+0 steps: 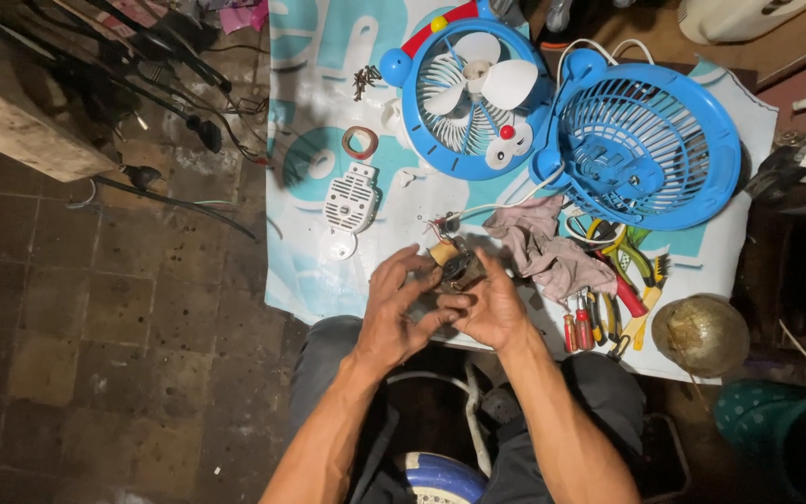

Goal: The person cleans a small motor component with a cloth and then uses a screwdriver to tighten screws on the motor housing. The workspace contains a disassembled blue fan and various tools.

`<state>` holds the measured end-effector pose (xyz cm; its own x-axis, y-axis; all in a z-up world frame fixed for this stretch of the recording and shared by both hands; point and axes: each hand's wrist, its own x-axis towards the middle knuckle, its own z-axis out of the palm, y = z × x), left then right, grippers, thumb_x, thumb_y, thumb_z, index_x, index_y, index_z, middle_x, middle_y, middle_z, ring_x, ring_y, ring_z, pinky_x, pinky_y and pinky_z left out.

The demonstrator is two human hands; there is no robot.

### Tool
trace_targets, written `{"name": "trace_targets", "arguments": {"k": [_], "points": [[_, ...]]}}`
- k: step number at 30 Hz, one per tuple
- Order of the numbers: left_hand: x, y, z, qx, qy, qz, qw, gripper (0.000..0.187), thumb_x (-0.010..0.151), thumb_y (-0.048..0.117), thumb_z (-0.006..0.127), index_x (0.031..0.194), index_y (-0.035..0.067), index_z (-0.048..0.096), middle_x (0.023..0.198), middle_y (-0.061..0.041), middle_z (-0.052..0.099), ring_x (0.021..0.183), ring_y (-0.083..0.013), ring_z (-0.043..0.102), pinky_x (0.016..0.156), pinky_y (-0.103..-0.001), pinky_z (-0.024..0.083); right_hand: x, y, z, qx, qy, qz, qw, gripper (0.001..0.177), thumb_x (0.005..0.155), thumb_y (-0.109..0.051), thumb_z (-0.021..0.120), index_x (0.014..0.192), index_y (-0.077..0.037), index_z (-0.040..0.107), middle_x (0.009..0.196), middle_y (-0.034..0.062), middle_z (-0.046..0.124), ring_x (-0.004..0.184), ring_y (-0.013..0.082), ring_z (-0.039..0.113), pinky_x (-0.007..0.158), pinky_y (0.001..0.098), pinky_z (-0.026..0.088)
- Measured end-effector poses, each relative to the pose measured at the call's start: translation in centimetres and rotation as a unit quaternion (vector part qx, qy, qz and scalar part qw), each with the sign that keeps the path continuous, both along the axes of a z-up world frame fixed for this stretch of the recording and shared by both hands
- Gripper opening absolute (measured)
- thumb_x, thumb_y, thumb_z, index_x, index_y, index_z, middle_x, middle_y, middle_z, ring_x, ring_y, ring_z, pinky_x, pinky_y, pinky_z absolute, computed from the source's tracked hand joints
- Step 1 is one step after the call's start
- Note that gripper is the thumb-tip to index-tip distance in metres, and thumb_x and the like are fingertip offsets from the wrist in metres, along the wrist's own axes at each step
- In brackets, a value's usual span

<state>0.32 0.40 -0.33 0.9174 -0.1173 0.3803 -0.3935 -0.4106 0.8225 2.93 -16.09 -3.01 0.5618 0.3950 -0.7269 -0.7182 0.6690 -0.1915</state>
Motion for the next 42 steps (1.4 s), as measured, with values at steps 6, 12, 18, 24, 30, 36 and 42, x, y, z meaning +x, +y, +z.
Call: {"name": "trace_targets", "arguments": {"k": [6,12,18,24,30,36,42], "points": [[0.9,-0.2,1.1,-0.004,-0.052,-0.019,0.998,0.031,0.077,0.007,0.085,0.102,0.003,0.067,0.132,-0.022,0.062,0.133,-0.0468,0.05,0.113,-0.063,0.027,0.0,1.1,1.6,0.002,0.028,-0.017,0.999,0.067,0.077,-0.057,0.076,0.107,0.002,0.066,0.087,0.011,0.061,0.059,0.0129,0.05,0.054,0.0185,0.047],[1.5,-1.0,0.0,-0.04,-0.059,-0.06,0.996,0.027,0.09,0.012,0.072,0.109,-0.002,0.06,0.133,-0.028,0.061,0.125,-0.0489,0.056,0.104,-0.061,0.046,0.4,1.3,5.9,0.009,0.024,-0.009,1.0,0.067,0.074,-0.066,0.074,0.1,-0.005,0.067,0.083,0.0084,0.062,0.061,0.015,0.049,0.061,0.0252,0.049],[1.8,-1.9,-1.1,-0.083,-0.05,-0.007,0.995,0.031,0.092,0.011,0.07,0.113,-0.008,0.056,0.124,-0.029,0.065,0.116,-0.0471,0.063,0.094,-0.054,0.054,0.8,1.4,5.4,0.036,0.023,-0.014,0.999,0.065,0.079,-0.067,0.072,0.088,-0.003,0.061,0.08,0.0101,0.061,0.069,0.021,0.057,0.067,0.0329,0.052],[2.0,-2.0,-2.9,-0.266,0.129,0.131,0.946,0.026,0.096,0.006,0.067,0.115,-0.008,0.055,0.099,-0.026,0.073,0.093,-0.0337,0.073,0.079,-0.047,0.062,0.6,-1.0,-2.8,0.003,-0.104,0.113,0.988,0.062,0.089,-0.069,0.056,0.102,-0.01,0.07,0.094,0.0134,0.073,0.075,0.0214,0.061,0.076,0.04,0.053],[3.7,-0.2,-5.2,-0.47,0.264,0.225,0.812,0.026,0.097,0.014,0.067,0.112,-0.005,0.058,0.087,-0.014,0.072,0.078,-0.0215,0.073,0.074,-0.035,0.065,-0.3,-5.6,1.6,-0.254,-0.233,0.072,0.936,0.024,0.093,-0.02,0.07,0.106,0.001,0.072,0.087,0.0208,0.072,0.066,0.0211,0.06,0.064,0.036,0.056],[4.5,0.2,-6.2,-0.554,0.294,0.237,0.742,0.019,0.096,0.012,0.067,0.102,-0.004,0.058,0.083,-0.013,0.07,0.078,-0.0281,0.074,0.074,-0.044,0.068,-5.7,-9.6,0.3,-0.643,-0.253,0.236,0.683,0.028,0.075,-0.015,0.083,0.103,-0.019,0.08,0.093,0.0083,0.079,0.088,0.0233,0.074,0.077,0.0366,0.059],[4.4,0.3,-6.9,-0.551,0.313,0.229,0.739,0.022,0.095,0.014,0.069,0.1,-0.005,0.06,0.085,-0.017,0.072,0.08,-0.0323,0.075,0.075,-0.049,0.068,-7.4,-12.1,-4.7,-0.744,-0.192,0.377,0.516,0.026,0.079,-0.036,0.075,0.104,-0.035,0.076,0.106,-0.008,0.075,0.1,0.0191,0.072,0.089,0.04,0.057]]}}
